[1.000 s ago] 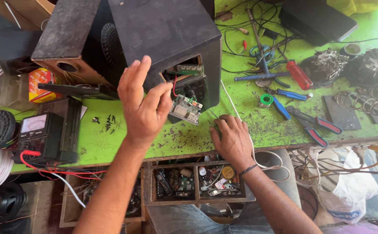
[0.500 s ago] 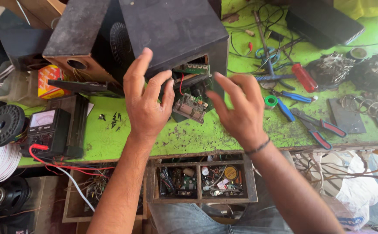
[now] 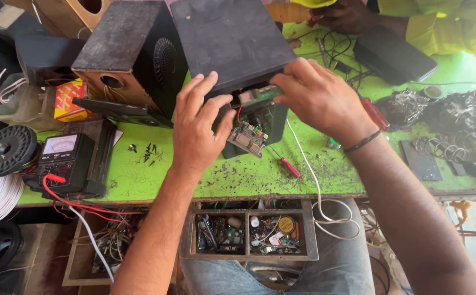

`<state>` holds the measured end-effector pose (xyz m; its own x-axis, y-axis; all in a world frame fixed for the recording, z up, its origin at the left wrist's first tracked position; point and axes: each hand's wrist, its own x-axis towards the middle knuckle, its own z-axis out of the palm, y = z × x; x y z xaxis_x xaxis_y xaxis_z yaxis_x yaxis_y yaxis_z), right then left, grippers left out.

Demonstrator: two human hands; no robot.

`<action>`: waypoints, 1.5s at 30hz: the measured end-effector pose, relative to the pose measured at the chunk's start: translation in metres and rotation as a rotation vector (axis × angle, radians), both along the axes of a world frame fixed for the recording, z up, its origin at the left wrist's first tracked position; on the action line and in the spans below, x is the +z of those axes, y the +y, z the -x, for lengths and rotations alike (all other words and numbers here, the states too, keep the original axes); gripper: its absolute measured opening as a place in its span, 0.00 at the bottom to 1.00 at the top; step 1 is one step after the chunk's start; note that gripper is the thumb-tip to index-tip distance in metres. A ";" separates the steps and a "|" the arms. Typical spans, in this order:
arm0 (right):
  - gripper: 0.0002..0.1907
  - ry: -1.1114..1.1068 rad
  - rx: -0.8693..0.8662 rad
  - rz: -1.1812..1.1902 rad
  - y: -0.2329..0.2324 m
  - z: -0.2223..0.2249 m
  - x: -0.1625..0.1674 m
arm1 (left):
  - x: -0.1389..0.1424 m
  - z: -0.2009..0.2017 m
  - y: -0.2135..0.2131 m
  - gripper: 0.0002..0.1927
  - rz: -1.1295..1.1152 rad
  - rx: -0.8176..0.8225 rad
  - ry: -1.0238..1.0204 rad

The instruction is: The person unscrews the back panel of a speaker cabinet with a screwdriver and pulls out the amplifier board mounted on a wooden plate. They disconnect and rearrange the internal wiring, work on the board's components, then lift the board back toward the open cabinet to reinstall it.

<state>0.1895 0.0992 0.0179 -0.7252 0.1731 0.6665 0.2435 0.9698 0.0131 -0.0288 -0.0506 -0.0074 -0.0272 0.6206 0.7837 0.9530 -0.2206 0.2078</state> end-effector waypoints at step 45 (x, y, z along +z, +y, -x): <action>0.06 0.258 -0.270 0.491 -0.112 -0.139 -0.150 | -0.007 0.008 -0.009 0.08 -0.032 -0.090 0.057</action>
